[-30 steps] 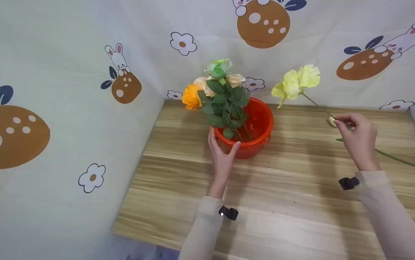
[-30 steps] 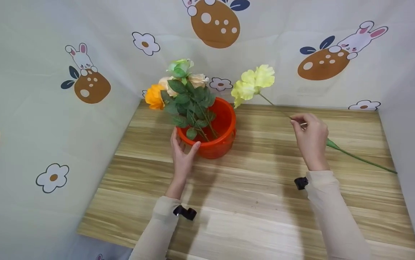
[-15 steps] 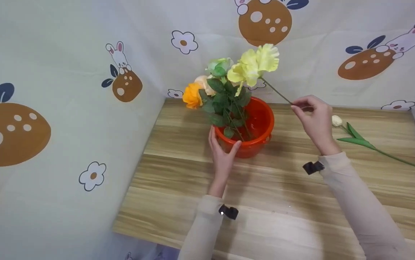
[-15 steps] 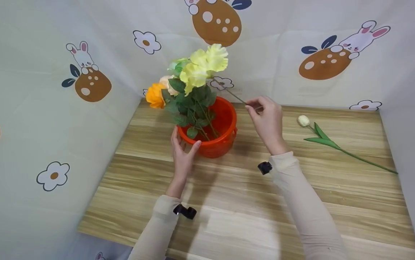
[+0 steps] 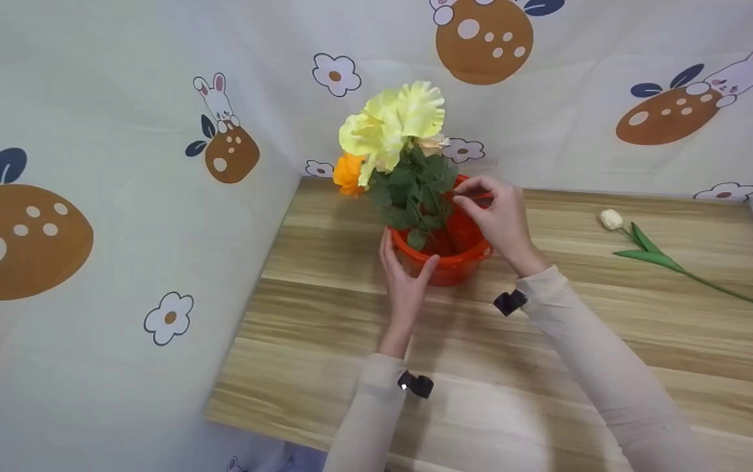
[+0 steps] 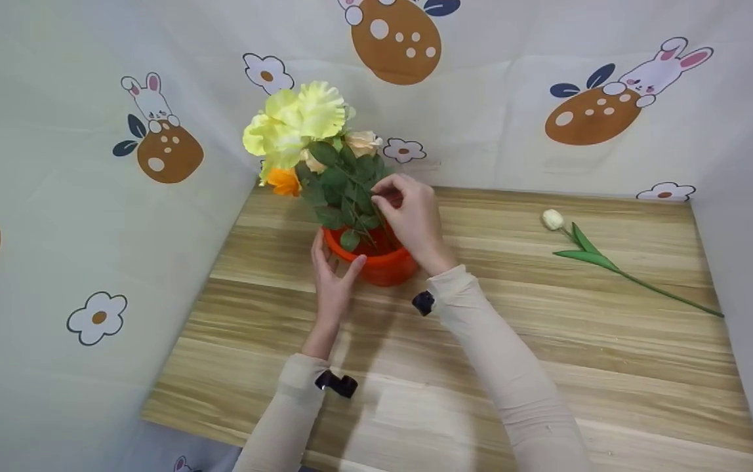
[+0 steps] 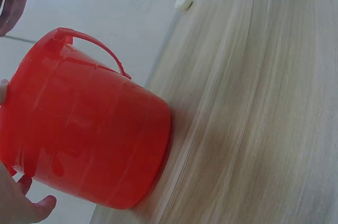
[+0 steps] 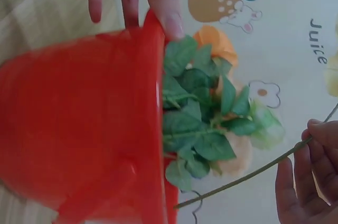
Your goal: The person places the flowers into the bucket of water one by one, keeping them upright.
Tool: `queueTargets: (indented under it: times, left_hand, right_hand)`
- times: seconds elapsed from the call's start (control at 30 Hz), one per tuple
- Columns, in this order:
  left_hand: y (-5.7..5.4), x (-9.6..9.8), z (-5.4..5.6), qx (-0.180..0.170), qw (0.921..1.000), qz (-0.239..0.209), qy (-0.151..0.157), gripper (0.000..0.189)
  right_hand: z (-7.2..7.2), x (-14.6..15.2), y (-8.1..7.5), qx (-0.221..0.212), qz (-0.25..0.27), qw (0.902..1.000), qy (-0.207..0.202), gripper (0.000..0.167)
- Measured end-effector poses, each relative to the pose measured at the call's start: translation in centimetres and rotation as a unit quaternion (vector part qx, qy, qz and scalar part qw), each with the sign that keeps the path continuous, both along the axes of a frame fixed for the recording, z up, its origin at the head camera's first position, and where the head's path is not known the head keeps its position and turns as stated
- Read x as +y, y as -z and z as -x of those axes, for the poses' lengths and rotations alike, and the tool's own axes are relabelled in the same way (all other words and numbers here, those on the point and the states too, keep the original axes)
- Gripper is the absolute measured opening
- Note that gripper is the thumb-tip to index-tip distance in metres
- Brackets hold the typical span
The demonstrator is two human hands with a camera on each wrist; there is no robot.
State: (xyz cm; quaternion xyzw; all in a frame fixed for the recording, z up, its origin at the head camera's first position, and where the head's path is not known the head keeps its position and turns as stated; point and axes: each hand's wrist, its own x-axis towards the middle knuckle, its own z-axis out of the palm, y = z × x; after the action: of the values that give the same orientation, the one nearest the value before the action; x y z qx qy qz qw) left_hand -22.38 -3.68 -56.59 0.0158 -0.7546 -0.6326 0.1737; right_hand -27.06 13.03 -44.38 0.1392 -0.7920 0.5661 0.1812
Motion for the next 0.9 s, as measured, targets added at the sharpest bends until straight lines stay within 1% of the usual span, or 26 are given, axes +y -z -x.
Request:
queueTargets:
  times: [0.1,0.2,0.33,0.43,0.53,0.6,0.7,0.77,0.9]
  left_hand:
    - [-0.1,0.0,-0.1,0.002,1.0,-0.008,0.004,0.105]
    - [-0.1,0.1,-0.1,0.008,0.9999,-0.007,0.004,0.104]
    - [-0.1,0.1,-0.1,0.007,0.9999,-0.006,0.004,0.1]
    - [0.0,0.1,0.0,0.011,0.9999,-0.009,0.004,0.098]
    - [-0.1,0.1,0.0,0.015,0.9999,-0.006,0.004,0.097]
    - [-0.1,0.1,-0.1,0.013,0.9999,-0.002,0.002,0.097]
    - [-0.2,0.2,-0.1,-0.001,1.0,0.007,-0.006,0.098]
    - [-0.2,0.3,-0.1,-0.014,0.9997,0.014,-0.015,0.098]
    - [-0.4,0.2,-0.2,-0.039,0.9987,0.014,-0.031,0.097]
  right_hand:
    - [0.2,-1.0,0.8,-0.003,-0.019,0.9998,-0.005,0.012]
    - [0.4,-1.5,1.8,-0.013,-0.049,0.9987,0.0,0.01]
    - [0.7,-1.6,3.3,-0.047,-0.084,0.9954,-0.001,0.008]
    - [0.9,-1.6,4.2,-0.077,-0.111,0.9908,-0.003,0.009]
    - [1.0,-1.4,4.8,-0.102,-0.136,0.9854,-0.006,0.009]
    - [0.9,-1.3,5.0,-0.114,-0.143,0.9831,-0.011,0.014]
    - [0.7,-0.9,4.9,-0.126,-0.132,0.9831,-0.019,0.024]
    - [0.4,-0.5,4.8,-0.133,-0.109,0.9849,-0.023,0.03]
    - [-0.1,1.0,4.8,-0.126,-0.064,0.9899,-0.015,0.033]
